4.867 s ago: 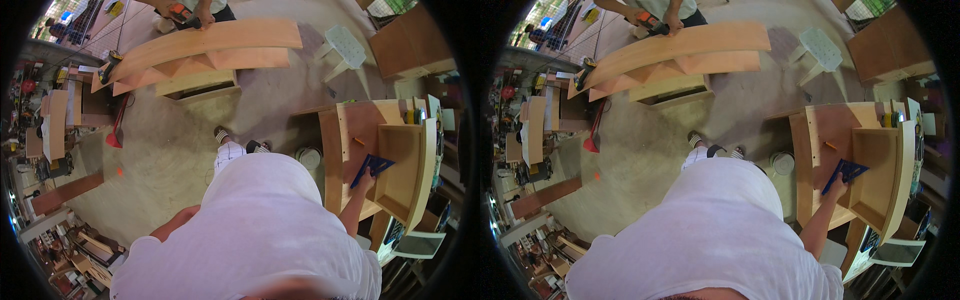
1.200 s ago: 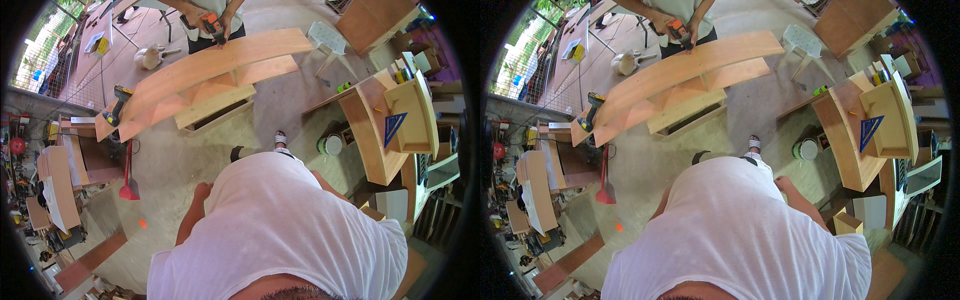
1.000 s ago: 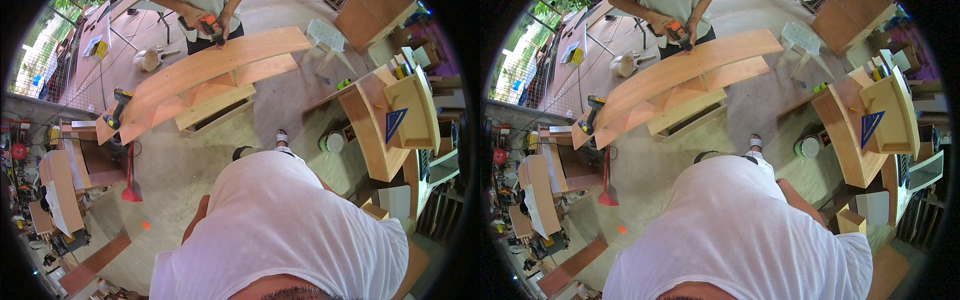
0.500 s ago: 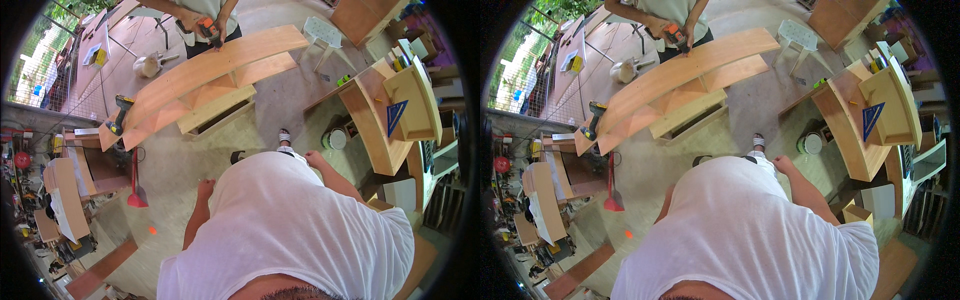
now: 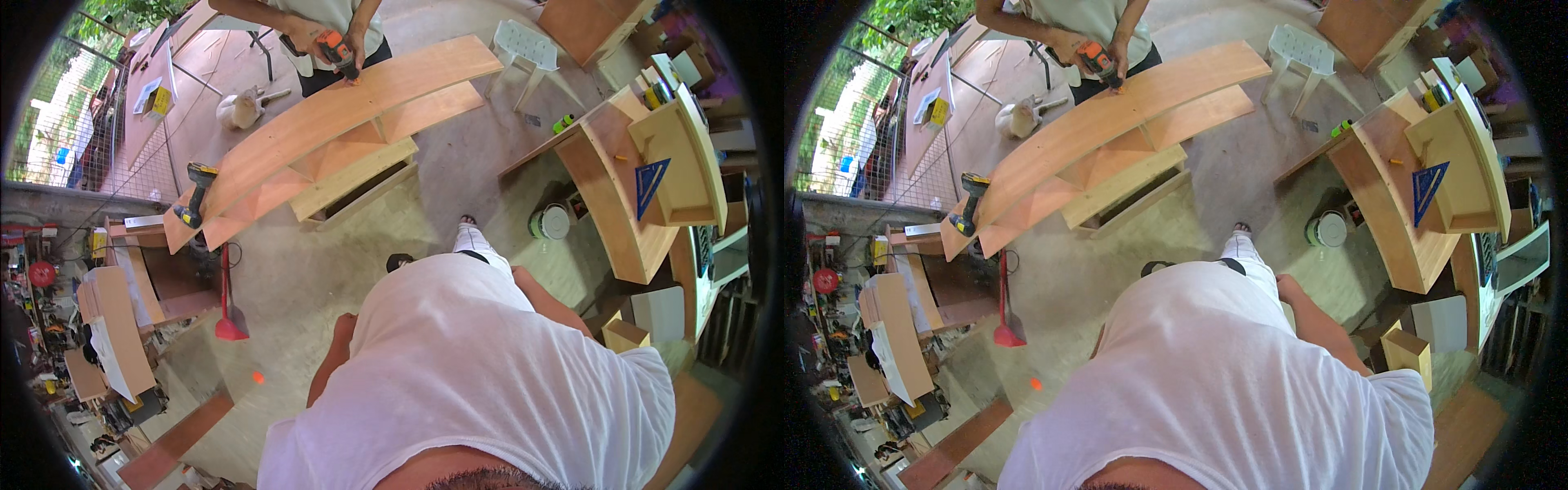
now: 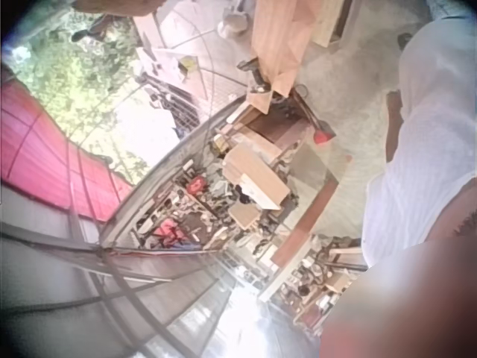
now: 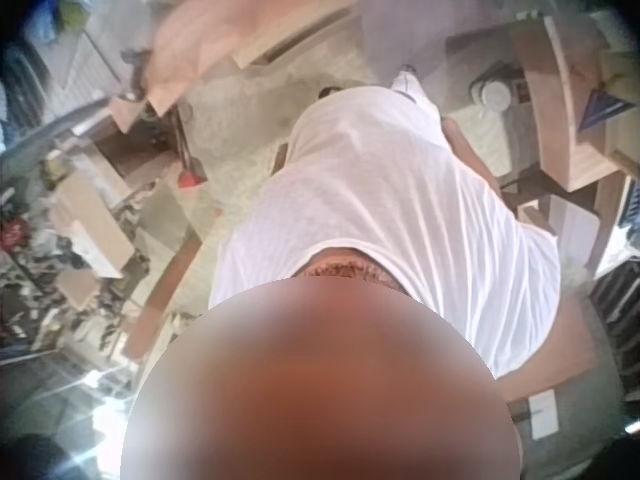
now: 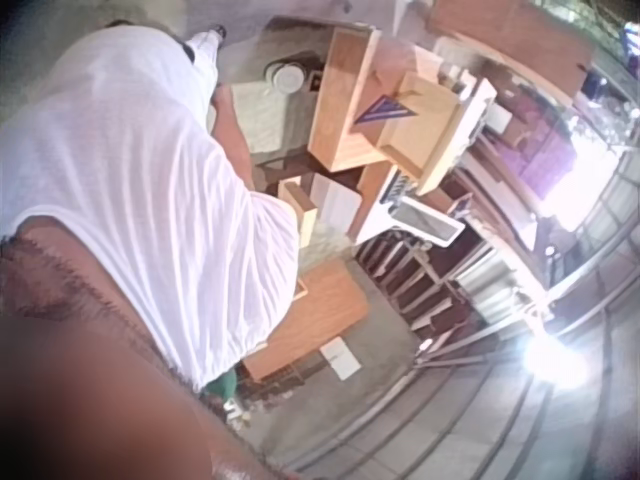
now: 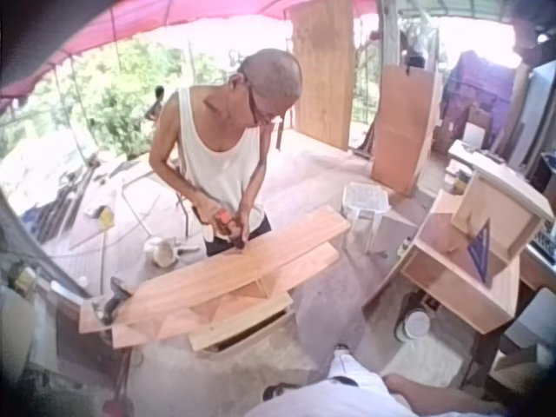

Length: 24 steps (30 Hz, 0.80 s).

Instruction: The person uses a cordless drill to drive screws into a curved wooden panel while another person holds the panel steady. They then position a wooden support piece and use a speed square to align it before drilling additional screws to secure the assembly.

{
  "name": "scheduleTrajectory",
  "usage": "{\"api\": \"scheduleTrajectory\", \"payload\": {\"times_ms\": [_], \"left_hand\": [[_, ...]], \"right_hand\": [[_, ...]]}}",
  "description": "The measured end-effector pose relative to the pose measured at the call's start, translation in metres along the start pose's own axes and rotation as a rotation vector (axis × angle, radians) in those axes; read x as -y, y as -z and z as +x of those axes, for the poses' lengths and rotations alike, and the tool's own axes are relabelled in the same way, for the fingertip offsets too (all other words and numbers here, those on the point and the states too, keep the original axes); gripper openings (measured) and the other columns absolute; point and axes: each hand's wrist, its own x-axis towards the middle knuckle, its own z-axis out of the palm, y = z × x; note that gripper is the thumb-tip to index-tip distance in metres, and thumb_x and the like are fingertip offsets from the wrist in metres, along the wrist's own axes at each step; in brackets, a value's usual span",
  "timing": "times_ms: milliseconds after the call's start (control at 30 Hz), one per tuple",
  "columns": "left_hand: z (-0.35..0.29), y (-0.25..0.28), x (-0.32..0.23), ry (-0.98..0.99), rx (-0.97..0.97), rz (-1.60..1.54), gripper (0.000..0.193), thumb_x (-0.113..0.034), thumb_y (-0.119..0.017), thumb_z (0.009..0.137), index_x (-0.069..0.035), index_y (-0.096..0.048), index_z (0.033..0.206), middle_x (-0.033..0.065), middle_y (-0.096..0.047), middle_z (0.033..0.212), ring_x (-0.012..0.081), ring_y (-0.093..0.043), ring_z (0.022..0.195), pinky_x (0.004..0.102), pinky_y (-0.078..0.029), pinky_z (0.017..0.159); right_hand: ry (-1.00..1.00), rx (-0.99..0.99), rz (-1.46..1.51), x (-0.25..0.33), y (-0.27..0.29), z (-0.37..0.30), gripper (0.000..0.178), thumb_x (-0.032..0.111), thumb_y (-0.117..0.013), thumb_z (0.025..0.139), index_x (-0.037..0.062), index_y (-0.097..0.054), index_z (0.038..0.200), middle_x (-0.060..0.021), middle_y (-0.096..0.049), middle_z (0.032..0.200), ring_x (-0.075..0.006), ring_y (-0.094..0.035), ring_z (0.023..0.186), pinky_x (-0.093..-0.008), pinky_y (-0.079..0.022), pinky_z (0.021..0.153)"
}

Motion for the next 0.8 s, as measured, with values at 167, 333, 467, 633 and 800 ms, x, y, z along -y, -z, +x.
{"api": "scheduleTrajectory", "payload": {"times_ms": [167,333,467,633,800], "left_hand": [[-0.007,0.036,-0.038,-0.113,-0.091,0.091,0.054,-0.05,-0.068,0.092,0.002,-0.075,0.099,0.0269,-0.074,0.099,0.0422,-0.071,0.098,0.0501,-0.054,0.086],[-0.008,0.027,-0.076,-0.198,-0.152,0.033,0.055,-0.052,-0.07,0.089,0.002,-0.075,0.097,0.0261,-0.074,0.097,0.0421,-0.071,0.095,0.0498,-0.054,0.085],[-0.017,0.001,-0.126,-0.204,-0.124,0.043,0.051,-0.05,-0.07,0.088,0.0,-0.076,0.095,0.0244,-0.074,0.098,0.0414,-0.071,0.095,0.0498,-0.055,0.084],[-0.032,-0.032,-0.179,-0.219,-0.09,0.059,0.044,-0.044,-0.069,0.088,-0.002,-0.076,0.095,0.0238,-0.074,0.1,0.0421,-0.07,0.098,0.0497,-0.055,0.085],[-0.043,-0.049,-0.216,-0.102,-0.179,0.046,0.045,-0.045,-0.068,0.089,-0.001,-0.076,0.096,0.0241,-0.074,0.103,0.0415,-0.07,0.1,0.0497,-0.055,0.087]], "right_hand": [[0.015,0.025,0.088,-0.045,-0.004,0.032,0.038,0.029,-0.076,0.085,-0.0037,-0.078,0.105,-0.0193,-0.079,0.096,-0.0263,-0.073,0.083,-0.0412,-0.055,0.079],[-0.01,0.058,0.082,-0.064,0.009,0.084,0.032,0.024,-0.075,0.085,-0.0026,-0.079,0.102,-0.0156,-0.078,0.087,-0.0239,-0.071,0.077,-0.041,-0.055,0.072],[0.028,-0.03,0.073,-0.039,0.071,0.085,0.03,0.028,-0.071,0.09,-0.0006,-0.078,0.095,-0.0114,-0.075,0.079,-0.0223,-0.067,0.064,-0.039,-0.053,0.061],[0.055,-0.029,0.067,-0.016,0.122,0.08,0.032,0.033,-0.067,0.092,0.0025,-0.077,0.098,-0.0095,-0.075,0.08,-0.0199,-0.065,0.059,-0.0383,-0.053,0.058],[0.133,-0.097,-0.128,-0.071,0.107,0.07,0.032,0.033,-0.067,0.092,0.0055,-0.078,0.104,-0.0157,-0.078,0.089,-0.0246,-0.073,0.075,-0.042,-0.058,0.074]]}}
